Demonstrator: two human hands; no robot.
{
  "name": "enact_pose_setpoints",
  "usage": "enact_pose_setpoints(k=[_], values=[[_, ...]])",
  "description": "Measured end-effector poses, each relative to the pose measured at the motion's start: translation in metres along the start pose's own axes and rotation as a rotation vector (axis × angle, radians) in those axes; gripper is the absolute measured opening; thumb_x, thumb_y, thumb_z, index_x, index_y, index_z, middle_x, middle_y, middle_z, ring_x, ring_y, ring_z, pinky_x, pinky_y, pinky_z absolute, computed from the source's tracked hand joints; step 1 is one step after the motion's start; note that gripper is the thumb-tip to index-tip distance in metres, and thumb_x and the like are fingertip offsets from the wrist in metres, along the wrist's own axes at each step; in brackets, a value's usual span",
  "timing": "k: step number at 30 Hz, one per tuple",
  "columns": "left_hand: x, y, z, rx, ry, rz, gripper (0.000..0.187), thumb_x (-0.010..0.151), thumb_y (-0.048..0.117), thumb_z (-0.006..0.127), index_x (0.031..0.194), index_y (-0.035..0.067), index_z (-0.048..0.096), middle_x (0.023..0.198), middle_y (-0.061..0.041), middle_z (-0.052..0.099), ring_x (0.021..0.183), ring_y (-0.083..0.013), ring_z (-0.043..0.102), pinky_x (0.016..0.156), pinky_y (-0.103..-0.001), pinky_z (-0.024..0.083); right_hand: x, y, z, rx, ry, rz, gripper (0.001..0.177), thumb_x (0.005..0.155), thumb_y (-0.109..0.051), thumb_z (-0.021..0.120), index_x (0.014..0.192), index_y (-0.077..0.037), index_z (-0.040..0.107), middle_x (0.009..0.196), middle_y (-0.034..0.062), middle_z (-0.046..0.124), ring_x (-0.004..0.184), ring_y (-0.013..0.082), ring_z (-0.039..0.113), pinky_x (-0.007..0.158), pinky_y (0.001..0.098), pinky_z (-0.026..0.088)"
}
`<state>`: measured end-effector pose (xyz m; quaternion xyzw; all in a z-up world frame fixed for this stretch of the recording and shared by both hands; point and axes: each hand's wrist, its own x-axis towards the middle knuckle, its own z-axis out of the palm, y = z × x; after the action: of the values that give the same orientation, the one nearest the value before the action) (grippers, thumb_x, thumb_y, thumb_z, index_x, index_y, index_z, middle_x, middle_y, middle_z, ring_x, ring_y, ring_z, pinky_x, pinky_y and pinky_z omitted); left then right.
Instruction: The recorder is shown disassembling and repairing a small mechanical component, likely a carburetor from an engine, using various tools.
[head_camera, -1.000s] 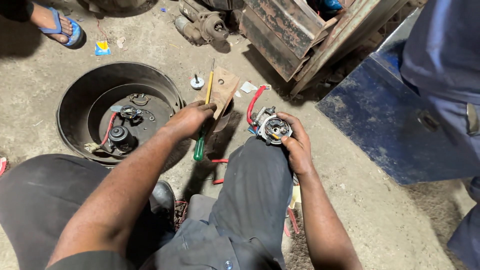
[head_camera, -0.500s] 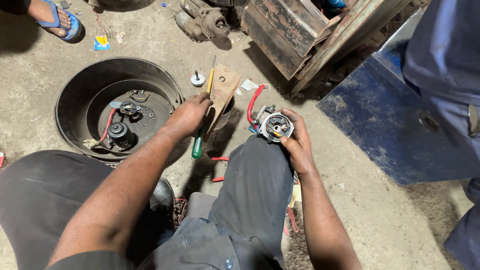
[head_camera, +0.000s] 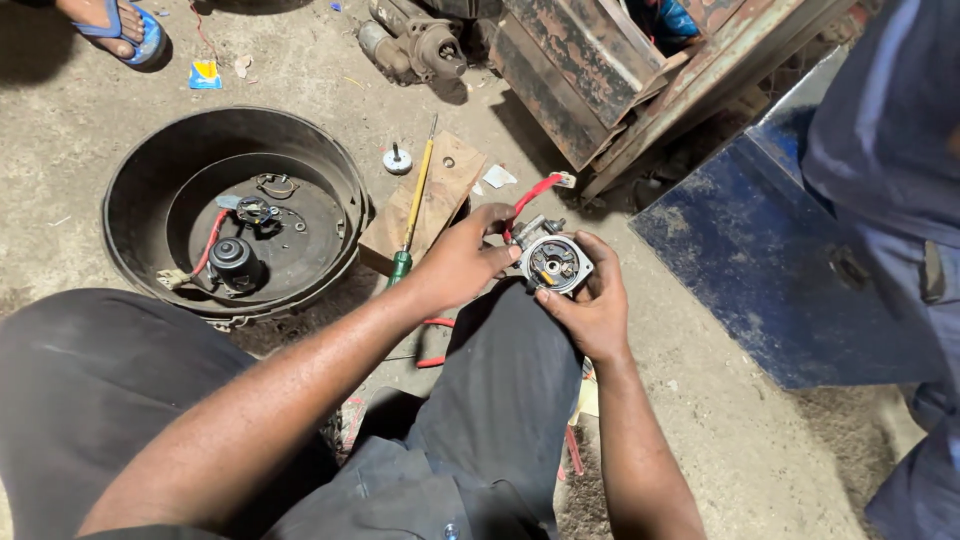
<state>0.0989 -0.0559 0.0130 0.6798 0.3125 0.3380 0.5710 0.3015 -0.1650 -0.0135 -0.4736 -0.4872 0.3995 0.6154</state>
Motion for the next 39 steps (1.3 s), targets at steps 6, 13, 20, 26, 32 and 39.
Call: enact_pose_setpoints(k=[6, 13, 20, 26, 32, 39], values=[[0.004, -0.007, 0.0, 0.095, 0.052, 0.097, 0.058, 0.089, 0.011, 0.073, 0.141, -0.002, 0.051, 0.13, -0.022, 0.062, 0.117, -0.0303, 0.064, 0.096, -0.038, 0.053, -0.003, -0.019, 0.012, -0.019, -0.05, -0.062, 0.085, 0.077, 0.008, 0.085, 0.146, -0.003, 0.036, 0.147, 0.016, 0.051, 0.138, 0.0254, 0.053, 0.118, 0.0416, 0.048], [0.003, 0.011, -0.005, 0.208, 0.063, 0.161, 0.063, 0.085, 0.013, 0.079, 0.14, -0.001, 0.052, 0.128, -0.025, 0.057, 0.119, -0.0357, 0.059, 0.104, -0.041, 0.046, -0.01, -0.032, 0.024, -0.25, -0.011, -0.005, 0.087, 0.074, 0.0, 0.088, 0.146, -0.004, 0.039, 0.152, 0.0144, 0.049, 0.141, 0.0242, 0.051, 0.118, 0.0397, 0.045], [-0.002, 0.025, -0.004, 0.217, 0.069, 0.12, 0.057, 0.089, 0.01, 0.071, 0.142, 0.002, 0.052, 0.126, -0.022, 0.058, 0.116, -0.0352, 0.062, 0.102, -0.041, 0.049, -0.011, -0.056, 0.019, -0.505, -0.019, 0.09, 0.047, 0.096, -0.017, 0.073, 0.139, -0.005, 0.057, 0.14, 0.009, 0.063, 0.126, 0.018, 0.062, 0.106, 0.0331, 0.053], [-0.003, 0.039, -0.001, 0.266, 0.074, 0.084, 0.056, 0.089, 0.011, 0.069, 0.142, 0.008, 0.052, 0.128, -0.02, 0.058, 0.118, -0.0364, 0.061, 0.099, -0.043, 0.05, 0.002, -0.079, 0.041, -0.805, 0.162, 0.007, 0.023, 0.093, -0.01, 0.071, 0.115, -0.002, 0.07, 0.108, 0.0094, 0.078, 0.103, 0.015, 0.075, 0.093, 0.0299, 0.058], [-0.005, 0.041, 0.0, 0.29, 0.075, 0.122, 0.053, 0.09, 0.011, 0.069, 0.14, 0.007, 0.053, 0.131, -0.019, 0.057, 0.119, -0.0394, 0.061, 0.098, -0.046, 0.05, 0.006, -0.091, 0.052, -1.012, 0.225, 0.014, 0.019, 0.089, -0.015, 0.075, 0.105, -0.004, 0.073, 0.097, 0.0099, 0.08, 0.092, 0.0165, 0.079, 0.082, 0.0295, 0.06], [-0.006, 0.04, 0.002, 0.293, 0.083, 0.146, 0.054, 0.09, 0.011, 0.069, 0.141, 0.008, 0.053, 0.129, -0.019, 0.058, 0.118, -0.0404, 0.062, 0.097, -0.048, 0.05, 0.007, -0.096, 0.05, -1.218, 0.169, -0.082, 0.019, 0.091, -0.021, 0.074, 0.103, -0.007, 0.075, 0.093, 0.0113, 0.078, 0.083, 0.0229, 0.078, 0.074, 0.034, 0.059]])
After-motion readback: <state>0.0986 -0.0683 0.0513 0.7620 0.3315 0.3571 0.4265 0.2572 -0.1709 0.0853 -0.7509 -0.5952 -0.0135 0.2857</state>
